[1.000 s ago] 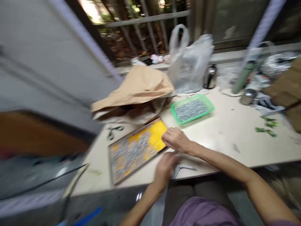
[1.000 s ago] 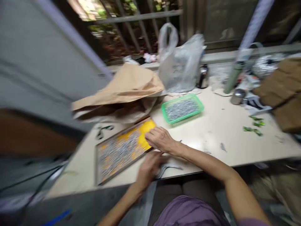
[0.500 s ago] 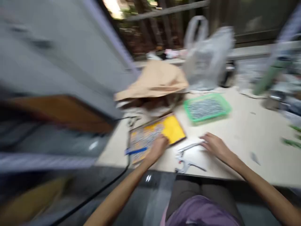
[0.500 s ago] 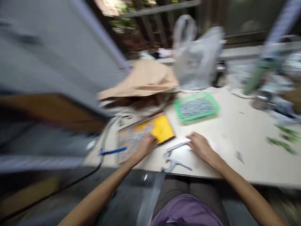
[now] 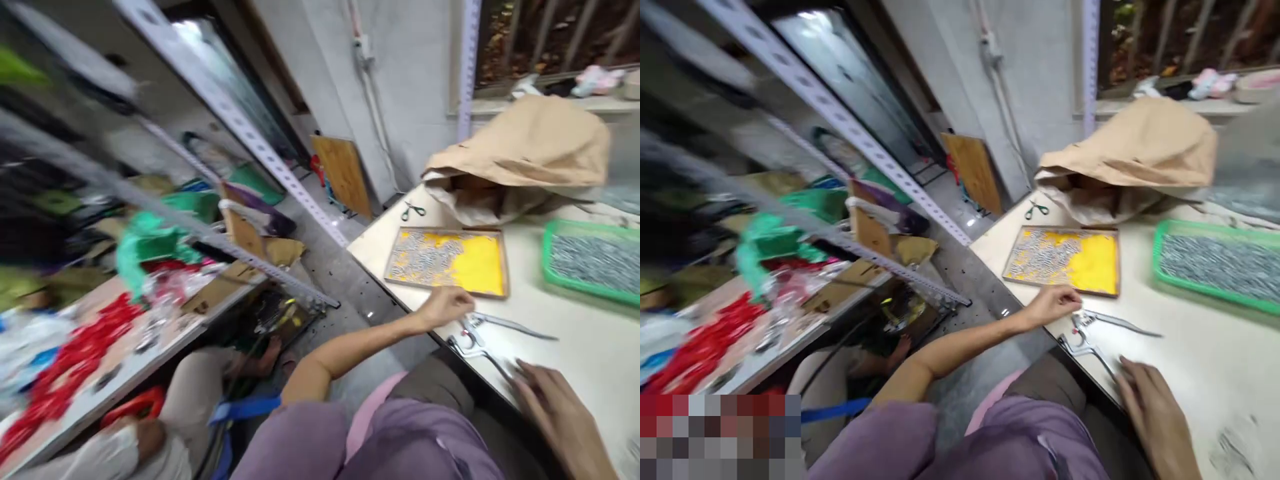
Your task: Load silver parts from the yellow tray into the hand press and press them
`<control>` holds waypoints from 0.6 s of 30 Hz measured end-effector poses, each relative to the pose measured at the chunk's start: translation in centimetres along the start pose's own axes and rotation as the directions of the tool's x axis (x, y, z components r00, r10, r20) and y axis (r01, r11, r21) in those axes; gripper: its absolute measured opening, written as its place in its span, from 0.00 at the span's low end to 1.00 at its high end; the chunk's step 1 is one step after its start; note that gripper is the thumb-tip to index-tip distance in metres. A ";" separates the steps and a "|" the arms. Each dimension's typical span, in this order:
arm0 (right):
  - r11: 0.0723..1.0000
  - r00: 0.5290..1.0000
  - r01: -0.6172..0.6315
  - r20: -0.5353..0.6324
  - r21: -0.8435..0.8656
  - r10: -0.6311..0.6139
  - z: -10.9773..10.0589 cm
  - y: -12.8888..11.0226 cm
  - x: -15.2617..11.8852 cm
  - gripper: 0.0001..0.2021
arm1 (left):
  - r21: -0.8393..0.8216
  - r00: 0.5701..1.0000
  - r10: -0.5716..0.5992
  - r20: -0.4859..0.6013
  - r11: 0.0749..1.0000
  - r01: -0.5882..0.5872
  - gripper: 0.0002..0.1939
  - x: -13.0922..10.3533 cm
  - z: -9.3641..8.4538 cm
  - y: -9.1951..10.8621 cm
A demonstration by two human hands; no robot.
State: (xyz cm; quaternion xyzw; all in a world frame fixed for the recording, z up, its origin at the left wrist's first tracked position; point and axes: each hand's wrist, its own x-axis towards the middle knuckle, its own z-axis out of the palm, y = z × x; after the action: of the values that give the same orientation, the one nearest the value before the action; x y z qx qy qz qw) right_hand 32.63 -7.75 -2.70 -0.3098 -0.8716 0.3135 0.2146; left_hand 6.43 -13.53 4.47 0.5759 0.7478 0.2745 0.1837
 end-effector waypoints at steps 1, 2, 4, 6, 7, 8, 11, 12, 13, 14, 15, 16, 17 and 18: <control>1.000 1.000 -0.001 0.005 -0.012 0.001 0.0 -0.6 0.0 0.18 | -0.037 0.999 0.008 0.037 0.999 -0.007 0.17 -0.2 0.6 -0.2; 1.000 1.000 0.006 0.004 -0.025 -0.006 0.1 -1.2 0.0 0.18 | -0.073 0.997 0.020 0.075 0.997 -0.014 0.16 -0.4 1.0 -0.5; 0.998 1.000 0.026 -0.006 -0.057 -0.026 0.3 -2.3 0.1 0.16 | -0.141 0.989 0.031 0.143 0.990 -0.011 0.16 -0.6 1.7 -1.3; 0.993 0.999 0.014 -0.028 -0.116 -0.018 0.6 -3.1 -0.2 0.15 | -0.221 0.979 -0.057 0.194 0.970 0.100 0.15 -0.8 2.2 -1.9; 0.990 0.999 0.003 -0.039 -0.143 -0.009 0.7 -3.3 -0.4 0.15 | -0.254 0.969 -0.110 0.223 0.953 0.167 0.14 -1.0 2.3 -2.2; 0.986 0.999 -0.010 -0.047 -0.166 0.002 0.8 -3.5 -0.8 0.15 | -0.282 0.953 -0.163 0.255 0.930 0.234 0.12 -1.2 2.5 -2.3; 0.979 0.998 -0.030 -0.056 -0.200 0.020 1.3 -3.8 -1.9 0.14 | -0.322 0.904 -0.255 0.343 0.872 0.368 0.12 -1.8 2.9 -2.4; 0.978 0.998 -0.036 -0.058 -0.206 0.025 1.5 -3.7 -2.1 0.14 | -0.328 0.890 -0.275 0.363 0.857 0.399 0.14 -1.9 2.9 -2.4; 0.977 0.998 -0.044 -0.060 -0.208 0.032 1.8 -3.6 -2.1 0.14 | -0.328 0.880 -0.292 0.374 0.846 0.420 0.15 -2.0 3.0 -2.4; 0.978 0.998 -0.053 -0.056 -0.201 0.042 2.1 -3.4 -2.1 0.14 | -0.321 0.875 -0.302 0.379 0.843 0.431 0.17 -1.9 3.0 -2.4; 0.980 0.997 -0.061 -0.047 -0.189 0.053 2.4 -3.2 -2.0 0.15 | -0.307 0.874 -0.307 0.377 0.848 0.431 0.18 -1.8 2.9 -2.5; 0.981 0.997 -0.072 -0.038 -0.179 0.066 2.7 -3.1 -1.8 0.15 | -0.284 0.876 -0.307 0.373 0.861 0.423 0.19 -1.8 2.8 -2.5; 0.980 0.996 -0.086 -0.033 -0.177 0.081 2.9 -3.1 -1.7 0.16 | -0.249 0.878 -0.306 0.368 0.877 0.410 0.20 -1.8 2.7 -2.4; 0.978 0.995 -0.101 -0.034 -0.185 0.096 3.1 -3.2 -1.6 0.15 | -0.210 0.882 -0.303 0.361 0.895 0.394 0.21 -2.0 2.5 -2.3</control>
State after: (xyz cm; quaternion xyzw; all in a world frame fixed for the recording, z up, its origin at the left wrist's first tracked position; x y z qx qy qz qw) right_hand 30.76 -12.06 -3.00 -0.3752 -0.8780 0.2367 0.1797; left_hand 6.70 -15.36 1.00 0.4356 0.7542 0.2415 0.4278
